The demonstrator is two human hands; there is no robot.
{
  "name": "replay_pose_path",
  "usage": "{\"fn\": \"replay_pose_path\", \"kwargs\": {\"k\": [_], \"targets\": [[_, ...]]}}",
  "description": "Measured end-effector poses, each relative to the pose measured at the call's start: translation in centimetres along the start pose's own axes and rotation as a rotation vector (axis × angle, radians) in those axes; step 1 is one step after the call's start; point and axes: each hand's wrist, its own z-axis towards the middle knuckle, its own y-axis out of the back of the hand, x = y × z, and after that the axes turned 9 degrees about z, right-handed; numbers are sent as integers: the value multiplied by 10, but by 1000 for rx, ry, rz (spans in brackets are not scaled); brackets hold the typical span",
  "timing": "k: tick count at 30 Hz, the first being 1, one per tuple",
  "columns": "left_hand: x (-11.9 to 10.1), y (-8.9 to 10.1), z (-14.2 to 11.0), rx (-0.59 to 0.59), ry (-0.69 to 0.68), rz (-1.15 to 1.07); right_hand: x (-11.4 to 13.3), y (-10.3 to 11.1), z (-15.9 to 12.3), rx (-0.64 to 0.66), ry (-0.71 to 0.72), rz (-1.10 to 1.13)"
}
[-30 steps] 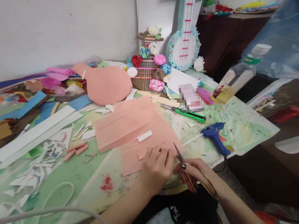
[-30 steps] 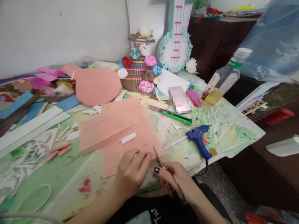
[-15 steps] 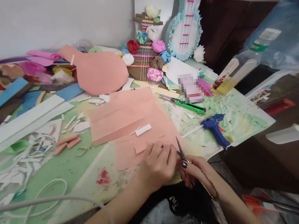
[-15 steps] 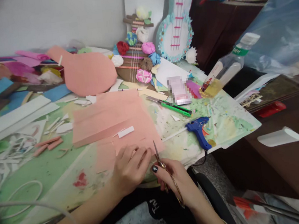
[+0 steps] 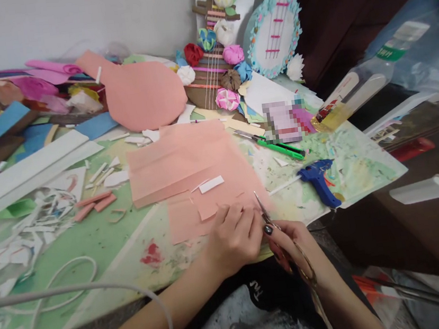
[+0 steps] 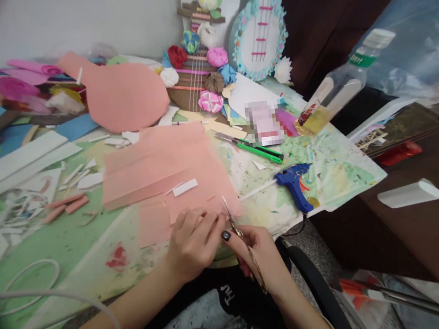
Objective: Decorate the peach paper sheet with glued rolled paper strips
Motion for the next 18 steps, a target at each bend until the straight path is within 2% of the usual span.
{"fn": "replay_pose_path", "kwargs": {"k": [10, 18], "targets": [[1, 0, 3, -30, 7, -7, -3, 2, 1, -27, -71, 94], [3, 0, 4, -21, 17, -10, -6, 1, 5, -2, -12, 55]]}}
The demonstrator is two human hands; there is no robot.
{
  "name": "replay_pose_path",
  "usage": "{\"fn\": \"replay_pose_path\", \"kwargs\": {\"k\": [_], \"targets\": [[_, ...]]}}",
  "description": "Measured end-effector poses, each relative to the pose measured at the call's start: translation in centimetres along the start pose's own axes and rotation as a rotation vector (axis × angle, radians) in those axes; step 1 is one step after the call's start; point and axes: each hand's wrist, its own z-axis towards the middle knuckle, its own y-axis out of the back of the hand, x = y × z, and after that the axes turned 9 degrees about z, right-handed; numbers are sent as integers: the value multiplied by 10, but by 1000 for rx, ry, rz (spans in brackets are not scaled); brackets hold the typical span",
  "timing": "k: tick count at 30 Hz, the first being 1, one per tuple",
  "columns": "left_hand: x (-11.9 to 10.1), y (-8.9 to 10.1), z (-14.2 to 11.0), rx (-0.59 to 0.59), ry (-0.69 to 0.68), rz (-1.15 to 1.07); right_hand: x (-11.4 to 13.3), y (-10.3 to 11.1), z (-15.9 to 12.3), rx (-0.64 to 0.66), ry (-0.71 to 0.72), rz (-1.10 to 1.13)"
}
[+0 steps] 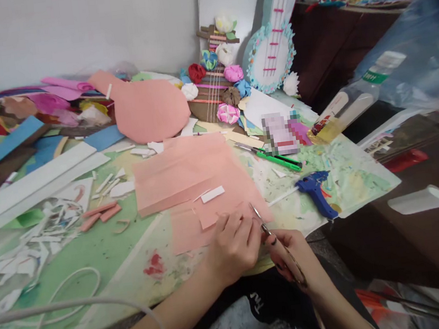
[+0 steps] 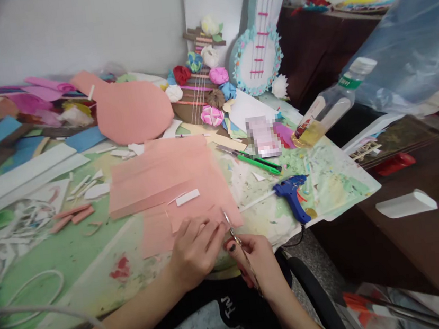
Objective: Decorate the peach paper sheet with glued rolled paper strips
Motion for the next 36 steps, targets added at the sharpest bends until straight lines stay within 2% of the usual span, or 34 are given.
{"fn": "replay_pose_path", "kwargs": {"k": [7, 14, 21, 30, 36], "targets": [[0, 2, 3, -48, -19, -61, 10, -5, 2, 11, 65, -2], [0, 2, 4, -54, -8, -85, 9, -4, 6, -8, 13, -6], [2, 3, 5, -52, 20, -106, 14, -9, 7, -15, 38, 20], [2, 1, 5, -42, -21, -118, 18, -8, 17, -30, -43, 32], [7, 5, 7, -12, -38, -136, 18, -7, 8, 3, -30, 59]]}}
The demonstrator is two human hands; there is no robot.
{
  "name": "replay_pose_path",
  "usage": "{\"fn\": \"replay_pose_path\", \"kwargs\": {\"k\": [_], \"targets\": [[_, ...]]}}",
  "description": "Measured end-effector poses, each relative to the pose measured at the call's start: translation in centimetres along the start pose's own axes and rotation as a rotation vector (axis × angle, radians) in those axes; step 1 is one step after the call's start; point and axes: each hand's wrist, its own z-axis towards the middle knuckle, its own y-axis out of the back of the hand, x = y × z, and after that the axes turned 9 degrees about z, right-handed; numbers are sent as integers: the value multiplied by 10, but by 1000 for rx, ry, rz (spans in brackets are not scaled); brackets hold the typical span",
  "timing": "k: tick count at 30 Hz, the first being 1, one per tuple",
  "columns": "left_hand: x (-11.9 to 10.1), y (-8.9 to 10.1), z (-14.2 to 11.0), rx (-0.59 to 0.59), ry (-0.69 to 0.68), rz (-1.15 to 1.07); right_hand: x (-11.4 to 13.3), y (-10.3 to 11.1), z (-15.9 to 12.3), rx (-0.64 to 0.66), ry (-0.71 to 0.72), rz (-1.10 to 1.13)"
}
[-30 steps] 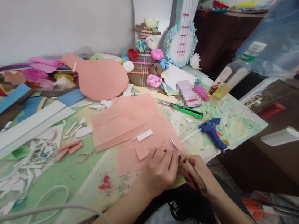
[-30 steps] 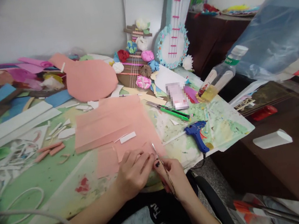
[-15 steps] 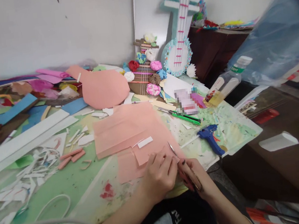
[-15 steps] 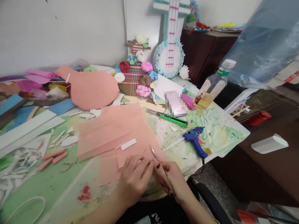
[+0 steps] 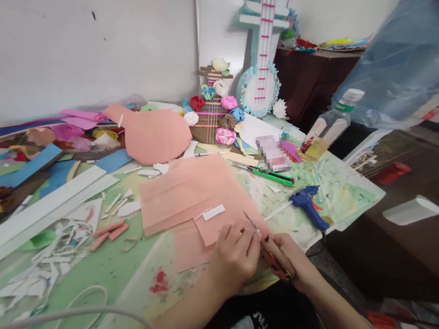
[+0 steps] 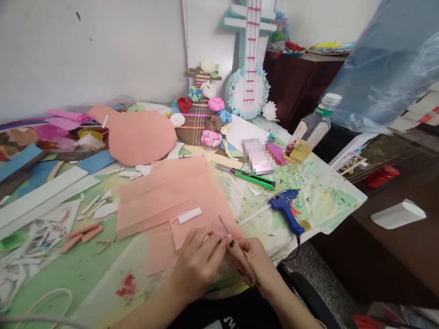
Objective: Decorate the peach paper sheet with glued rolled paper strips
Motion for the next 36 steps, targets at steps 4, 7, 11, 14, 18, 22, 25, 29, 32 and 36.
{"fn": "replay_pose_path", "kwargs": {"k": [4, 7, 11, 14, 18, 22, 25, 29, 32, 36], "targets": [[5, 1, 2, 5, 27, -21, 4, 10, -18, 97, -16, -21], [8, 1, 0, 5, 56, -42, 14, 23, -33, 126, -59, -142], [7, 0, -4, -17, 68, -60, 30, 38, -48, 40, 52, -325], [4, -1, -5, -41, 72, -60, 37, 46, -51, -38, 232, -661], [2, 2, -1, -58, 88, -57, 41, 55, -47, -270, 603, -1269], [3, 5, 4, -61, 85, -54, 51, 57, -42, -260, 861, -1620], [3, 6, 6, -66, 82, -36, 62, 52, -39, -194, 945, -1735], [2, 6, 9, -99, 74, -13, 71, 40, -30, -151, 997, -1828], [0, 5, 10, -95, 67, 3, 72, 32, -22, -148, 1037, -1876], [-2, 2, 8, -98, 53, 23, 69, 28, -11, -144, 1073, -1940]]}}
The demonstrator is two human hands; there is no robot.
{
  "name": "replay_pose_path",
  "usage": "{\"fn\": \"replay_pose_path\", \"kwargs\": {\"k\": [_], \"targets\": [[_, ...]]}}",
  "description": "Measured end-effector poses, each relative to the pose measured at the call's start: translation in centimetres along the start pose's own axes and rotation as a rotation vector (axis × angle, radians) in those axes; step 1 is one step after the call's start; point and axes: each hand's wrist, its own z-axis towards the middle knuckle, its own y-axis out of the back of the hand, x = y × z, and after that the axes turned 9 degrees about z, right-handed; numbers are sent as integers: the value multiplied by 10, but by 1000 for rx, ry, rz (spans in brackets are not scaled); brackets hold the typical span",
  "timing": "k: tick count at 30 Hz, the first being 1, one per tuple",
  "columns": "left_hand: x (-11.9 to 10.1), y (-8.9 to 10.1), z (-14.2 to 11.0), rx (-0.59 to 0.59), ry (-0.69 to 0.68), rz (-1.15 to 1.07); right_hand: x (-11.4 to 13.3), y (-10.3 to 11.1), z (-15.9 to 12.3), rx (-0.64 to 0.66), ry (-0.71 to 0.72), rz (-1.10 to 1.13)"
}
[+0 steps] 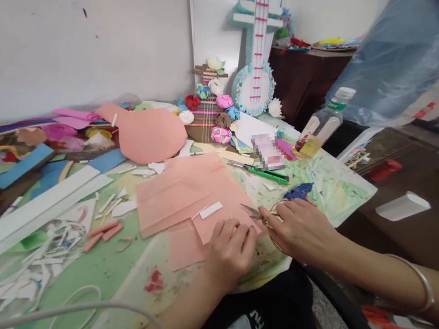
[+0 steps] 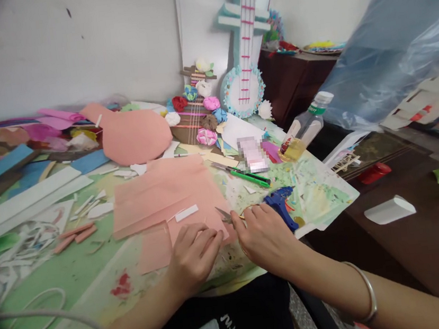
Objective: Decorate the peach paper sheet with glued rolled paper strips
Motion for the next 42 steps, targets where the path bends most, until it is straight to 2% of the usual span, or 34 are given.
{"fn": "replay_pose_path", "kwargs": {"k": [6, 15, 23, 31, 42], "targets": [[-2, -2, -2, 2, 4, 16, 3, -10, 3, 3, 32, -56], [-7, -3, 2, 13, 3, 18, 11, -15, 2, 57, 35, -144], [-7, -5, 2, 5, 7, 36, 14, -15, 1, -8, -3, -111], [-9, -5, 3, 18, -1, 27, 15, -16, 2, 29, -16, -109], [-10, -7, 4, 20, 2, 6, 18, -17, 1, 4, 17, -116]]}}
